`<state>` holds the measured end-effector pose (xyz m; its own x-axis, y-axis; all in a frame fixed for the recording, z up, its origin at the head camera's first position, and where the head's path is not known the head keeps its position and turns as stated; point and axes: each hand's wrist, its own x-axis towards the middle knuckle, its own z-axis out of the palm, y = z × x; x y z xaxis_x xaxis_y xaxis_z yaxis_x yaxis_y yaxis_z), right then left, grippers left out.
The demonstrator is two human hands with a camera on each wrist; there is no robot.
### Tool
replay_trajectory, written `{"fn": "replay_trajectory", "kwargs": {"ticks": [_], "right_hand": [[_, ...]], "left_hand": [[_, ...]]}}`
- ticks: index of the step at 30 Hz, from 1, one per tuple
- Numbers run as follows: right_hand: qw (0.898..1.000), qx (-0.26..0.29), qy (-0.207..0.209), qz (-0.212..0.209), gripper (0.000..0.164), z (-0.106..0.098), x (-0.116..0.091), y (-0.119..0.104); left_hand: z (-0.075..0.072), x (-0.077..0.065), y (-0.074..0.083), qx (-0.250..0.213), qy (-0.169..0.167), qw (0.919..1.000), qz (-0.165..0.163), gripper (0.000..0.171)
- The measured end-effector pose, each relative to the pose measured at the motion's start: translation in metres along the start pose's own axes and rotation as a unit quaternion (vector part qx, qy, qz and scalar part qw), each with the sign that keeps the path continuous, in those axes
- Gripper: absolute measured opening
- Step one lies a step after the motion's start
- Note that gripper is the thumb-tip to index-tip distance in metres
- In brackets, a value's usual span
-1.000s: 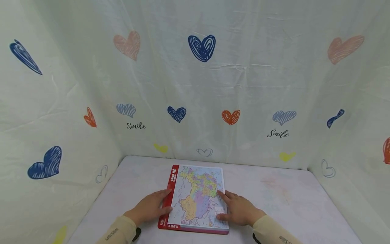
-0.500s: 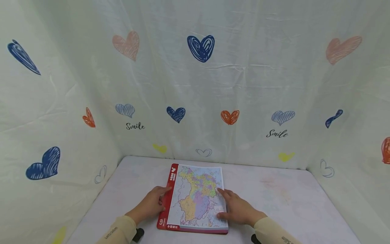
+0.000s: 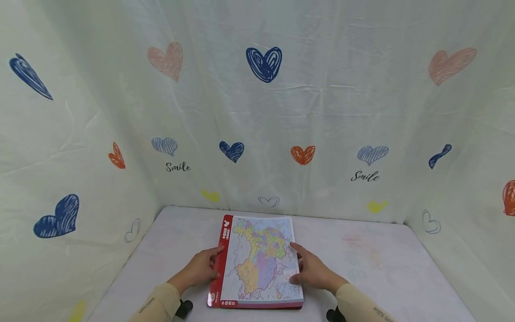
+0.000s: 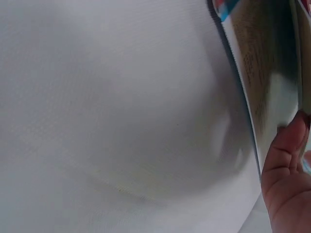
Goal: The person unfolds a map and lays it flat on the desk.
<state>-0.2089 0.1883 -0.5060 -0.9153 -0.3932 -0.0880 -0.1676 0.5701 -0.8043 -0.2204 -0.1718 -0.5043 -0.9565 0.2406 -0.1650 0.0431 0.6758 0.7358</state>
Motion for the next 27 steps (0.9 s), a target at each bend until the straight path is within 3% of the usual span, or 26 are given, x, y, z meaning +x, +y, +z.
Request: {"fn": "replay_trajectory", "kwargs": {"ticks": [3, 6, 16, 27], "right_hand": [[0.998, 0.056, -0.025, -0.008, 0.101, -0.0011, 0.0012, 0.0002], [0.996, 0.079, -0.040, -0.016, 0.102, -0.0011, 0.0014, 0.0001], [1.000, 0.006, -0.026, 0.012, 0.105, 0.0003, -0.0023, -0.0007], [0.999, -0.024, -0.018, 0.022, 0.107, -0.0013, -0.0027, 0.0055]], "left_hand": [[-0.0004, 0.0000, -0.0009, -0.003, -0.005, 1.0000, 0.006, 0.082], [-0.0008, -0.0004, -0.0009, -0.011, -0.011, 0.9999, 0.006, 0.082], [-0.0017, -0.0005, -0.0038, -0.022, -0.034, 0.9992, -0.001, 0.084], [-0.0018, -0.0008, -0.0054, -0.020, -0.043, 0.9988, 0.004, 0.085]]}}
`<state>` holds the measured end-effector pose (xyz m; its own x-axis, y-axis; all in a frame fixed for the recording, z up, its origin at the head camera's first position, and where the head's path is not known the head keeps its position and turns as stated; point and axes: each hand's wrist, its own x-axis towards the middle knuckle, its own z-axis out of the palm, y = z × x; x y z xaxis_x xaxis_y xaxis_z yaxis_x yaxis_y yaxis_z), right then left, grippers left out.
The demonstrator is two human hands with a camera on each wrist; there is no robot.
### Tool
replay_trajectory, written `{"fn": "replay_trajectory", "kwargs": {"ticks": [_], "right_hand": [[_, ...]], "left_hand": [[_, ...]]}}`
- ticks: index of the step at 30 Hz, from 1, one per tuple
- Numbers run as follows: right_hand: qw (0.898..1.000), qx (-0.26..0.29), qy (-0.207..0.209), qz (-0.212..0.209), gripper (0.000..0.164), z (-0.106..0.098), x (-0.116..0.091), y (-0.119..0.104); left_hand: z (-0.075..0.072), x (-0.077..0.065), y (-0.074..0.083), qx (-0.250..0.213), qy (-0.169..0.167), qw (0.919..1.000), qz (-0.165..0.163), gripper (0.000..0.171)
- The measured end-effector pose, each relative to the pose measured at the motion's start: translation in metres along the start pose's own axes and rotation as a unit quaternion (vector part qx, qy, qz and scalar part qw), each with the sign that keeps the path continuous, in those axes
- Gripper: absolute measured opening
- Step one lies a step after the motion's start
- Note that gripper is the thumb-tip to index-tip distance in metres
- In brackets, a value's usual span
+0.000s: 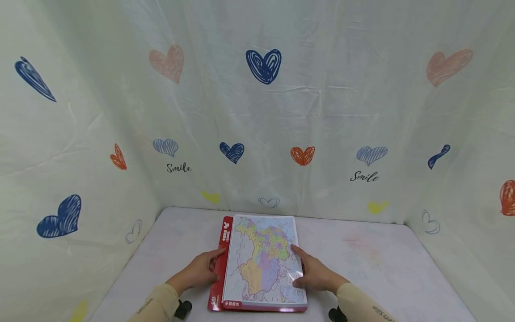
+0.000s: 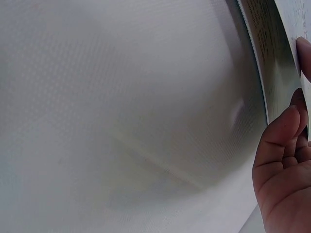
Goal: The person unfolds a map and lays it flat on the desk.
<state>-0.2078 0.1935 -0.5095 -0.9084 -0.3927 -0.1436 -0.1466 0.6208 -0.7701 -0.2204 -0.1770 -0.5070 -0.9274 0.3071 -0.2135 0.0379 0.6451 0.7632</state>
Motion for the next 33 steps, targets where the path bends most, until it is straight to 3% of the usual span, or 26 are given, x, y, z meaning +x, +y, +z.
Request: {"fn": "replay_trajectory", "kwargs": {"ticks": [8, 18, 26, 33], "right_hand": [[0.999, -0.038, 0.015, 0.017, 0.106, -0.006, -0.001, 0.004], [0.998, -0.036, 0.012, 0.047, 0.106, -0.014, -0.006, 0.009], [0.998, -0.053, 0.008, 0.035, 0.105, -0.021, -0.012, 0.012], [0.996, -0.067, 0.011, 0.049, 0.104, -0.029, -0.015, 0.016]], "left_hand": [[-0.002, -0.001, -0.001, -0.009, -0.004, 0.9999, 0.008, 0.085], [-0.005, -0.004, -0.003, -0.009, -0.008, 0.9999, -0.005, 0.085], [-0.008, -0.006, -0.008, -0.002, -0.005, 1.0000, -0.003, 0.085], [-0.010, -0.006, -0.012, 0.018, 0.001, 0.9998, -0.008, 0.083]]}}
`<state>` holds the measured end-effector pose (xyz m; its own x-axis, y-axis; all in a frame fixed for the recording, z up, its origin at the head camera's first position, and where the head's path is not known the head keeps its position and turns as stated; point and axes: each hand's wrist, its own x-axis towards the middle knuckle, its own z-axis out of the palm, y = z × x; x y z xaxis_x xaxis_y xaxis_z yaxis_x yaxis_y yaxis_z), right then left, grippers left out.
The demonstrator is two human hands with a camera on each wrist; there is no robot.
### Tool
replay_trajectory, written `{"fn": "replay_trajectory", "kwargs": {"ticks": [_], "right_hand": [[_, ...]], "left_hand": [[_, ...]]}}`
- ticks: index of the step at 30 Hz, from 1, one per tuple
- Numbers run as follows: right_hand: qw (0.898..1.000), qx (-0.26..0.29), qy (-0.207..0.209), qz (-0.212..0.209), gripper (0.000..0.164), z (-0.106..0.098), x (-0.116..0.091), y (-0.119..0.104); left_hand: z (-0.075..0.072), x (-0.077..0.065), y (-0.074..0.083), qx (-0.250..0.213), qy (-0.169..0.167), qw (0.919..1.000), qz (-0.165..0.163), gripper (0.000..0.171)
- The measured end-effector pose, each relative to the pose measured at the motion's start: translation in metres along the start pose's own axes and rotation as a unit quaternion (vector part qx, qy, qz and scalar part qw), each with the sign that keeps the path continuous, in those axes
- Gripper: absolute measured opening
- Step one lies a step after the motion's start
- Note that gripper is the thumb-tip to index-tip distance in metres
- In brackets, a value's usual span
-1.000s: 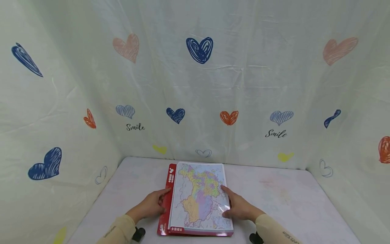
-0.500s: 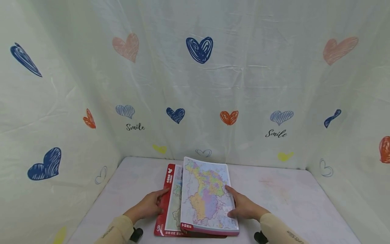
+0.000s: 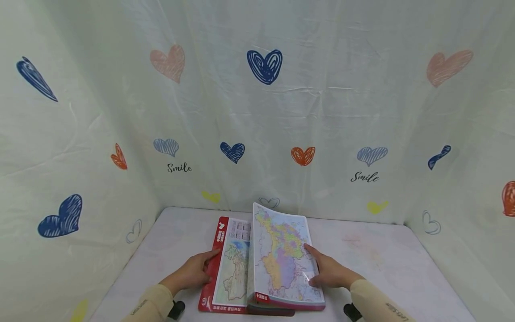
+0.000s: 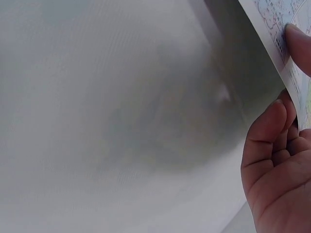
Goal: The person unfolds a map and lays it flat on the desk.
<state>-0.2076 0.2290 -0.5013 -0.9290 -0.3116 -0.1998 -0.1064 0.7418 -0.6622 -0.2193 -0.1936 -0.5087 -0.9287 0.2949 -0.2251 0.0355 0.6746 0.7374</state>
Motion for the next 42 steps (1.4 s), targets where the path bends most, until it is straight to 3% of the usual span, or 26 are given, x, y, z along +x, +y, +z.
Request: {"fn": "replay_trajectory", "kwargs": {"ticks": [6, 23, 42], "right_hand": [[1.000, -0.012, 0.001, 0.011, 0.105, -0.003, 0.000, 0.004], [0.999, -0.043, 0.023, 0.019, 0.105, -0.025, -0.014, 0.017], [0.999, -0.028, 0.020, 0.015, 0.105, -0.043, -0.024, 0.033]], "left_hand": [[0.000, -0.002, 0.002, 0.024, 0.009, 0.9995, -0.016, 0.082], [-0.008, -0.004, -0.004, 0.017, -0.006, 0.9995, -0.025, 0.083], [-0.016, -0.007, -0.007, 0.012, 0.003, 0.9987, -0.050, 0.084]]}}
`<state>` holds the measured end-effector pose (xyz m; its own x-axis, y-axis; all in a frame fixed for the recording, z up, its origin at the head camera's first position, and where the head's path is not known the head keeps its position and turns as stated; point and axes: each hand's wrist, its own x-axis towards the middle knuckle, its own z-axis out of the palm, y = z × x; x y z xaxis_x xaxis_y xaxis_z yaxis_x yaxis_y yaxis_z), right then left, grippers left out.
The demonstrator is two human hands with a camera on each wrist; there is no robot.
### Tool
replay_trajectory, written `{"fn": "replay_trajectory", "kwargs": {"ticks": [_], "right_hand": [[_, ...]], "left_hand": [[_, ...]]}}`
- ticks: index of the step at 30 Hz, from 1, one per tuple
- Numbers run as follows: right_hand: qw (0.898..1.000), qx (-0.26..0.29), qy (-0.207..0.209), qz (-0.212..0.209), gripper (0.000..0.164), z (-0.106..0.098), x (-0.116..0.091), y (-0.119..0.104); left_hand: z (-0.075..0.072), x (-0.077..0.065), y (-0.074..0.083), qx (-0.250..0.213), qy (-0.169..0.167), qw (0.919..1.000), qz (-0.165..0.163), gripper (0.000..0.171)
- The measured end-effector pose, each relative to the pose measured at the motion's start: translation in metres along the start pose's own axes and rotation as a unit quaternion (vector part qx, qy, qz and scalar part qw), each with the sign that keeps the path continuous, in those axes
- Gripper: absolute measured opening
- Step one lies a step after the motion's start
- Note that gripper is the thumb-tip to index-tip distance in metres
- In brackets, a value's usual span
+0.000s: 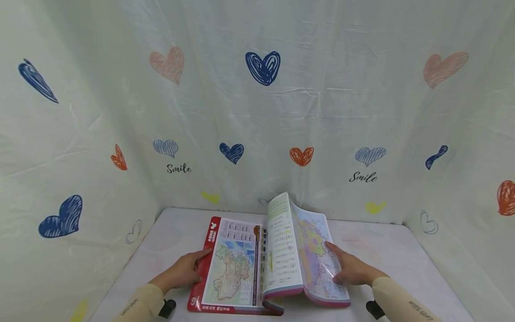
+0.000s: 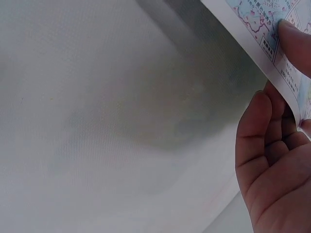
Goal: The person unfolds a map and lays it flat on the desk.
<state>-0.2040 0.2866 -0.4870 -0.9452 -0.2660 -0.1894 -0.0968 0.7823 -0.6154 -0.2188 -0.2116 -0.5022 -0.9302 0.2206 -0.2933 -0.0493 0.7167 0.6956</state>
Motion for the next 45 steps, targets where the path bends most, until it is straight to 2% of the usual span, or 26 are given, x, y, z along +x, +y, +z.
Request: {"fn": "replay_trajectory", "kwargs": {"ticks": [10, 16, 28, 39, 45], "right_hand": [[1.000, -0.005, 0.004, -0.004, 0.106, -0.010, -0.004, 0.013], [1.000, -0.013, 0.006, 0.013, 0.106, -0.014, -0.007, 0.023], [0.999, -0.032, 0.009, 0.020, 0.104, -0.023, -0.014, 0.042], [0.998, -0.060, 0.012, 0.032, 0.104, -0.030, -0.019, 0.053], [0.997, -0.069, 0.013, 0.018, 0.103, -0.035, -0.025, 0.063]], "left_hand": [[-0.005, -0.002, -0.005, 0.007, 0.011, 0.9999, -0.010, 0.084], [-0.008, -0.004, -0.007, 0.010, 0.013, 0.9997, -0.016, 0.084], [-0.014, -0.009, -0.015, 0.027, 0.024, 0.9992, -0.018, 0.084], [-0.021, -0.010, -0.020, 0.023, 0.024, 0.9990, -0.029, 0.085], [-0.023, -0.011, -0.024, 0.021, 0.026, 0.9989, -0.033, 0.086]]}}
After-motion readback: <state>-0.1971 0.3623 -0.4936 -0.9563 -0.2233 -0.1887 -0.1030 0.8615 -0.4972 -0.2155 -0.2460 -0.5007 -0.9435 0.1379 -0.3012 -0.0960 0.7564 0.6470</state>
